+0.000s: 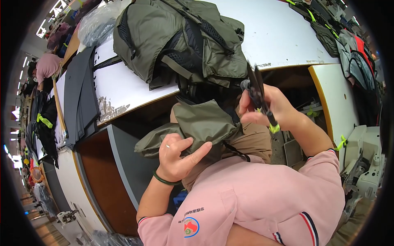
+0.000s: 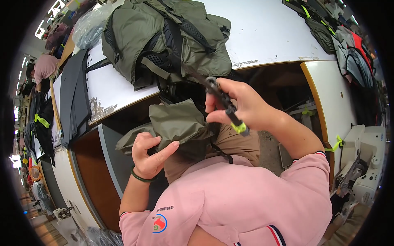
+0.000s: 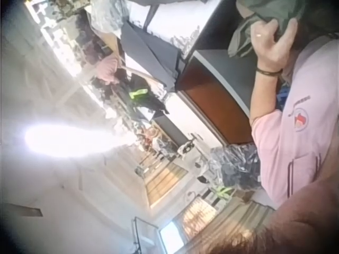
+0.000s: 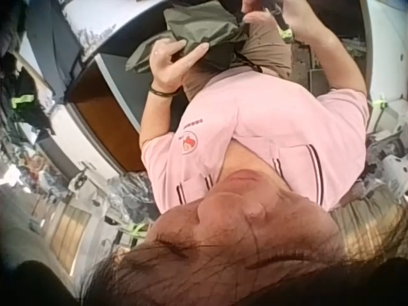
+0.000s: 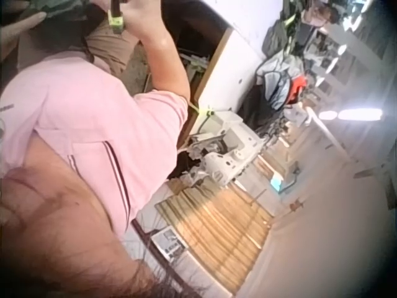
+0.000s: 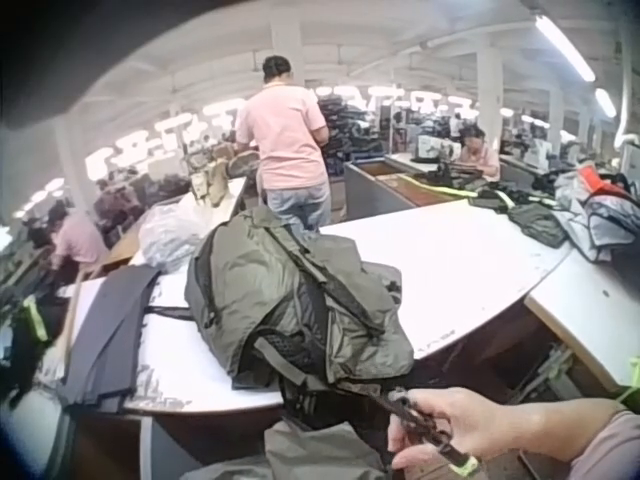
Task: Trimming excess fabric or threads from a green backpack using scissors.
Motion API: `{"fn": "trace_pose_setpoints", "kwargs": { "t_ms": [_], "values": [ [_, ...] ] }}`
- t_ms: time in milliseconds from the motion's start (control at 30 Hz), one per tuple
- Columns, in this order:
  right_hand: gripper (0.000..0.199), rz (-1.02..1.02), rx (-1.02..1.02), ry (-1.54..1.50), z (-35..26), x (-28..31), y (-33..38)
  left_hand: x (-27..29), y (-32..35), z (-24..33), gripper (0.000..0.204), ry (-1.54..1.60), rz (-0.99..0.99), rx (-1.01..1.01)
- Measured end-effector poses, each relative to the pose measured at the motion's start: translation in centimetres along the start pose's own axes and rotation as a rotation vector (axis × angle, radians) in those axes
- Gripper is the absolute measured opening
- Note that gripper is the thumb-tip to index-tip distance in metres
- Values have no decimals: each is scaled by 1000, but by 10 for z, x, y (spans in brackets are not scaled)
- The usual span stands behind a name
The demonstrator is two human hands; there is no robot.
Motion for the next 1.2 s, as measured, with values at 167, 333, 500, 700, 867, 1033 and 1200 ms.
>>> {"fn": "trace_pose_setpoints", "kwargs": {
  "t_ms": [167, 333, 500, 700, 867, 1033, 1200],
  "values": [
    [27, -105, 433, 525, -10, -26, -4, -2, -5, 0, 44, 99, 12, 86],
    [30, 68, 598, 661, 14, -35, -9, -10, -9, -1, 45, 35, 50, 40],
    [31, 254, 822, 329, 25, -46, -14, 1, -6, 4, 45, -98, 143, -52],
    [31, 465, 822, 133, 47, -48, -17, 0, -2, 5, 44, -119, 142, -72],
    [36, 409, 779, 57, 42, -34, -11, -1, -2, 6, 44, -119, 145, -77],
    [36, 269, 809, 166, 24, -25, -5, -1, -5, 6, 45, -117, 127, -78],
    [35, 157, 728, 318, 20, -32, -4, -4, -8, 8, 43, -103, 132, -82]
  ]
}}
Point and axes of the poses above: each hand's wrist, its own y-axis away from the middle knuckle, its own x-axis out of the back of the hand, z = x × y, the point moved 2 cm from there along -y, towards the middle knuckle, and after that the axes turned 1 degree about -y, right-handed, at the moved point
